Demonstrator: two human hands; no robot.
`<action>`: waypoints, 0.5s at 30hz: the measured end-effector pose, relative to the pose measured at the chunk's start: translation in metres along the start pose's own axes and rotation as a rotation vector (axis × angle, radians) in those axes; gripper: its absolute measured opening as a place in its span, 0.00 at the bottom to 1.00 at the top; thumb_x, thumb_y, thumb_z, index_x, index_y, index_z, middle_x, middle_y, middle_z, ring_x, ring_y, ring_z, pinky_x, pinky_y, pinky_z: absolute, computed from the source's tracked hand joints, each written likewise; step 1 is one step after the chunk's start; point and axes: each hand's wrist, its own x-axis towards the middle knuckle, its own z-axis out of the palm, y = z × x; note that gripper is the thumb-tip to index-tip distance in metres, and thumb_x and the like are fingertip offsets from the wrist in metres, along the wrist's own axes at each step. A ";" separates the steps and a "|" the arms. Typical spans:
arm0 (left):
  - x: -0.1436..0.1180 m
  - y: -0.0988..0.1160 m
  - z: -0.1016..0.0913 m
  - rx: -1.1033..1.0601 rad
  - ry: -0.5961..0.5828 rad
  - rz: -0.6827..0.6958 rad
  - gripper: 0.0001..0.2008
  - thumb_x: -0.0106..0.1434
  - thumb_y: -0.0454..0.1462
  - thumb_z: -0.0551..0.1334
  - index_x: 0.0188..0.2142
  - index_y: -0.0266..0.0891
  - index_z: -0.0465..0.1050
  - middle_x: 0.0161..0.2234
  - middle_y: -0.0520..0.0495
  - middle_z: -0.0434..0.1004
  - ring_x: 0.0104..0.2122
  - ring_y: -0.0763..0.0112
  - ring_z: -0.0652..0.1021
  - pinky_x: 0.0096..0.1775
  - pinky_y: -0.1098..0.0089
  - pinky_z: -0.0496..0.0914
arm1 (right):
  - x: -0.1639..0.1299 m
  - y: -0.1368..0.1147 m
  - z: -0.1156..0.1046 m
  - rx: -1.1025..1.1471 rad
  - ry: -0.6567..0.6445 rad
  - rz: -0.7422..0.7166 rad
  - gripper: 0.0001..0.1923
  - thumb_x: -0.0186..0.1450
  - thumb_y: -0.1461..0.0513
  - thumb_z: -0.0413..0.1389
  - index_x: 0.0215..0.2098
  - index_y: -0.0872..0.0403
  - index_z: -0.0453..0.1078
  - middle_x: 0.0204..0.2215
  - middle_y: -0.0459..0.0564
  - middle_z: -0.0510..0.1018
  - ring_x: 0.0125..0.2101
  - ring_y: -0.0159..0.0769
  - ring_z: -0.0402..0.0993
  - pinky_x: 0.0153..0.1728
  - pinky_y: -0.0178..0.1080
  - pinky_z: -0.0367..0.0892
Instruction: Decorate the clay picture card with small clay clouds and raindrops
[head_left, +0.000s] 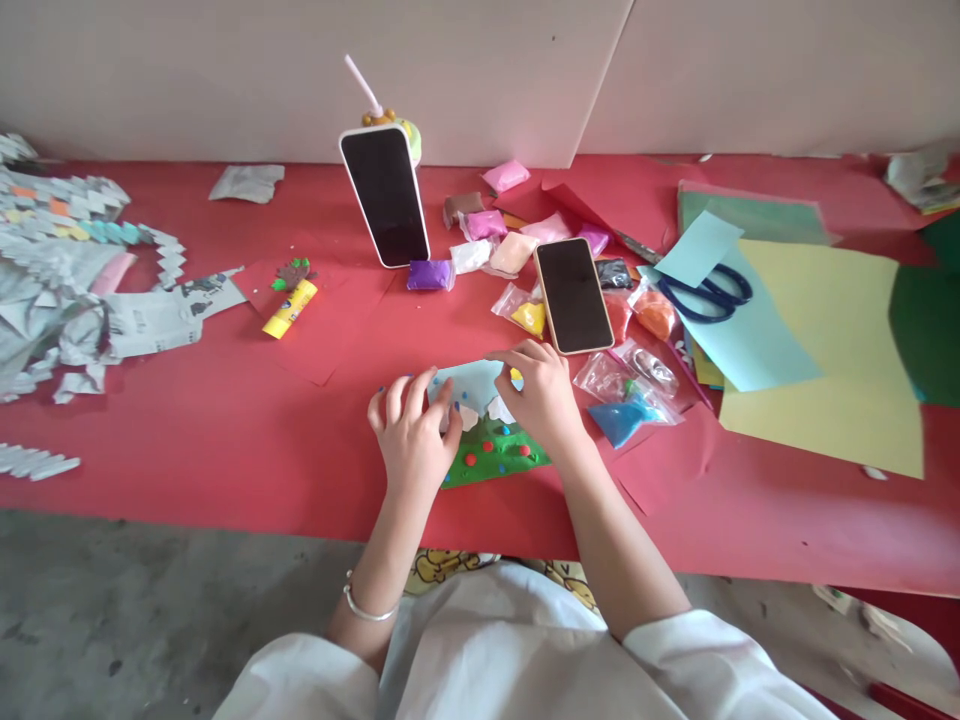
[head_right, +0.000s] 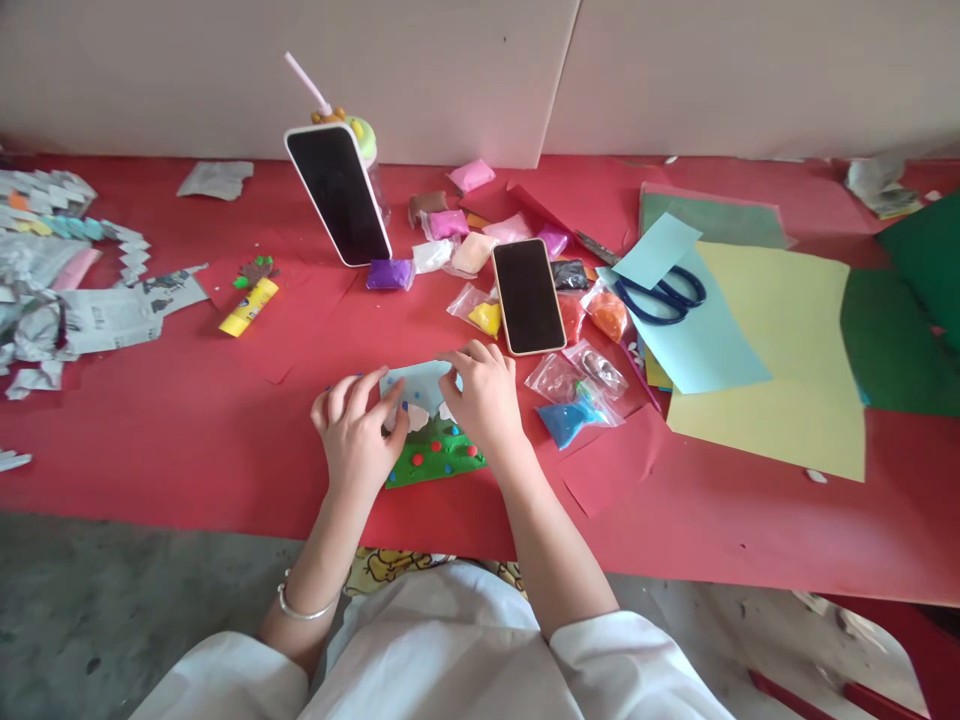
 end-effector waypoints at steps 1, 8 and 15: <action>0.000 0.000 0.000 0.007 0.000 0.011 0.14 0.63 0.39 0.59 0.47 0.47 0.77 0.55 0.49 0.74 0.53 0.51 0.70 0.55 0.49 0.56 | 0.001 0.002 -0.001 0.026 0.023 0.000 0.17 0.62 0.67 0.49 0.43 0.51 0.77 0.34 0.51 0.76 0.38 0.40 0.71 0.43 0.43 0.64; 0.000 -0.002 0.000 0.035 0.043 0.053 0.12 0.63 0.38 0.59 0.44 0.46 0.79 0.52 0.48 0.77 0.51 0.53 0.71 0.53 0.52 0.58 | 0.005 0.012 -0.009 0.134 0.147 0.062 0.16 0.62 0.67 0.49 0.42 0.54 0.77 0.36 0.51 0.77 0.31 0.36 0.72 0.36 0.38 0.68; 0.001 -0.006 -0.001 -0.024 0.125 0.002 0.10 0.61 0.35 0.60 0.40 0.44 0.79 0.46 0.47 0.80 0.47 0.58 0.74 0.51 0.57 0.61 | 0.006 0.009 -0.008 0.175 0.123 0.057 0.16 0.61 0.68 0.49 0.41 0.54 0.77 0.37 0.51 0.78 0.32 0.36 0.74 0.38 0.38 0.69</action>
